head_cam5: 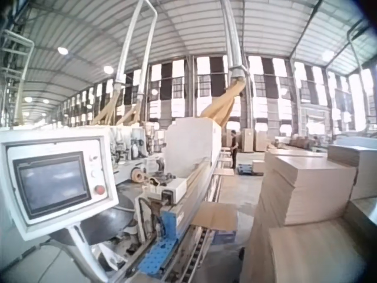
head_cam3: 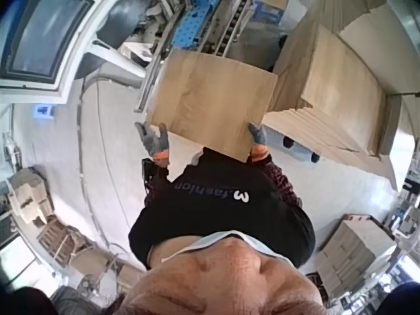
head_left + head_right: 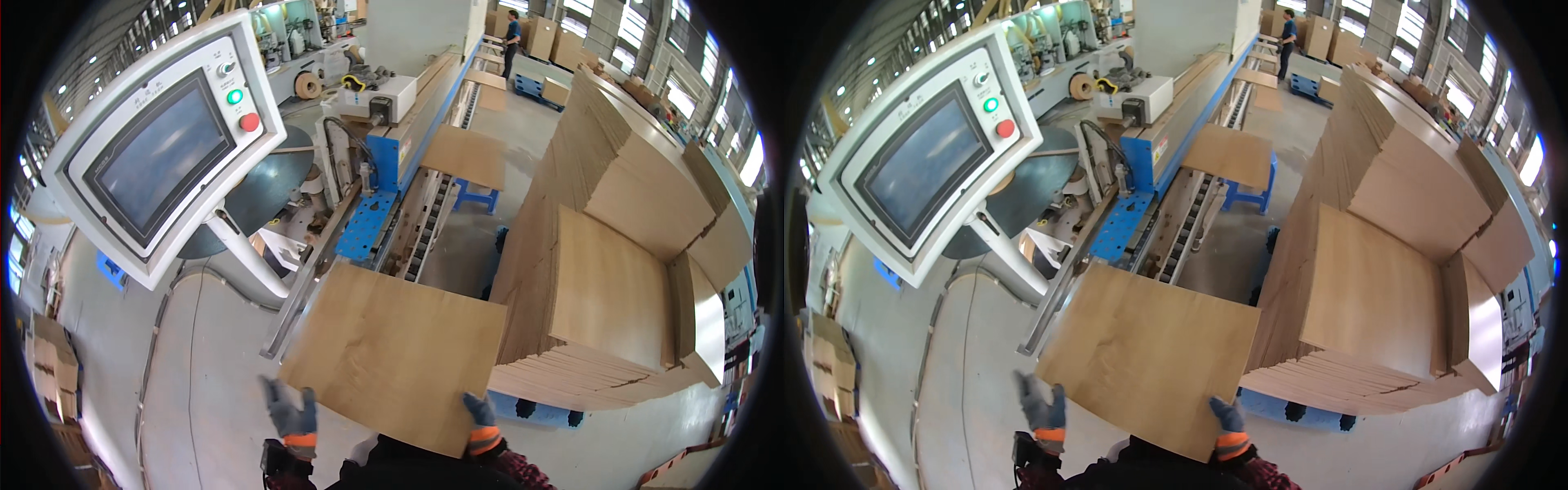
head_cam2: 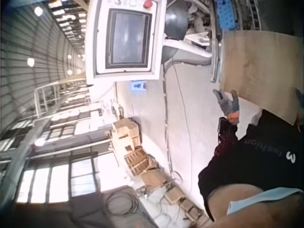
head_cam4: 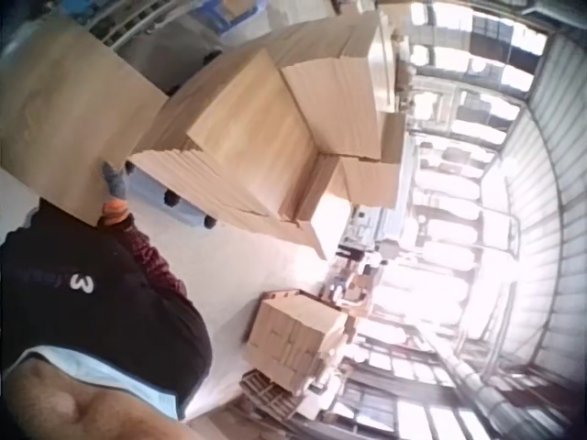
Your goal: The person repeatedly picks up rectangular wooden panels from a conveyor belt and stacks them onto a growing pile on a blue pallet. The person wears gloves and a plaid shirt while performing this repetitive stacking task in a factory setting.
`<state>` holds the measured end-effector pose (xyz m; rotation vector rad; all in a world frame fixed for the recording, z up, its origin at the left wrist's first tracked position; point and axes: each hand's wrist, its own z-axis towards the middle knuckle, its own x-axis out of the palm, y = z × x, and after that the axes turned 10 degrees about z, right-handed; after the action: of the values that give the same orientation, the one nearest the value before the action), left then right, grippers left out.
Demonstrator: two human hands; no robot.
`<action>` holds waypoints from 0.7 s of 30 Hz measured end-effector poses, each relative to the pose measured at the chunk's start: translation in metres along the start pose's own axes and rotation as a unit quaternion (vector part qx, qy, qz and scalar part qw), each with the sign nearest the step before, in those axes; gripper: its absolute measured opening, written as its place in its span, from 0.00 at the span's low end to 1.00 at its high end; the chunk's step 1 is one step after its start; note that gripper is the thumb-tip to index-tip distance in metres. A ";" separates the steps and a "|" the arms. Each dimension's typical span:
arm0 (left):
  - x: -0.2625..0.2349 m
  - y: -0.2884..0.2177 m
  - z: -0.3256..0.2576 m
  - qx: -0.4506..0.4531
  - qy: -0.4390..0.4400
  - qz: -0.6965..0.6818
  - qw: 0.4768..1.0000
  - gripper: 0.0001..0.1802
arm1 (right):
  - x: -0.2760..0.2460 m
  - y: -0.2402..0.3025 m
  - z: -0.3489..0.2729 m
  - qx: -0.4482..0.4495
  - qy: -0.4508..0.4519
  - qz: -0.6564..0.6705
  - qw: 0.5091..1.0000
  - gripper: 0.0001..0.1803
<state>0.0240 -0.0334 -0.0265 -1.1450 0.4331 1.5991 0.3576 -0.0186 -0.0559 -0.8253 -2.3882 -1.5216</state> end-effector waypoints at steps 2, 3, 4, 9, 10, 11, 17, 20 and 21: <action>0.001 -0.018 -0.008 0.084 0.252 -0.133 0.955 0.33 | 0.003 -0.020 0.018 0.007 0.006 0.057 0.998 0.13; 0.006 -0.029 -0.012 0.169 0.308 -0.134 0.926 0.35 | 0.001 -0.023 0.030 0.024 0.024 0.126 0.991 0.14; 0.010 -0.039 -0.017 0.179 0.302 -0.098 0.931 0.36 | 0.000 -0.026 0.040 0.030 0.071 0.208 0.975 0.14; 0.052 -0.082 -0.008 0.178 0.243 -0.105 0.948 0.39 | -0.014 -0.023 0.105 0.011 0.004 0.085 0.996 0.14; 0.059 -0.089 -0.004 0.185 0.243 -0.085 0.948 0.40 | -0.014 -0.020 0.118 -0.004 -0.001 0.066 0.998 0.14; 0.067 -0.099 0.000 0.183 0.245 -0.069 0.950 0.41 | -0.012 -0.017 0.129 -0.003 -0.043 0.029 0.999 0.14; 0.102 -0.141 0.034 0.237 0.200 -0.012 0.951 0.46 | 0.004 0.024 0.168 0.006 0.022 0.167 0.986 0.16; 0.118 -0.158 0.043 0.222 0.182 -0.025 0.957 0.48 | 0.006 0.036 0.182 0.005 0.045 0.200 0.979 0.16; 0.121 -0.161 0.044 0.228 0.166 0.006 0.959 0.48 | 0.003 0.035 0.186 0.000 0.032 0.171 0.985 0.16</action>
<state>0.1519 0.1242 -0.0638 -1.0476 0.9751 1.2247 0.3983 0.1575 -0.1118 -1.1001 -2.0685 -1.3857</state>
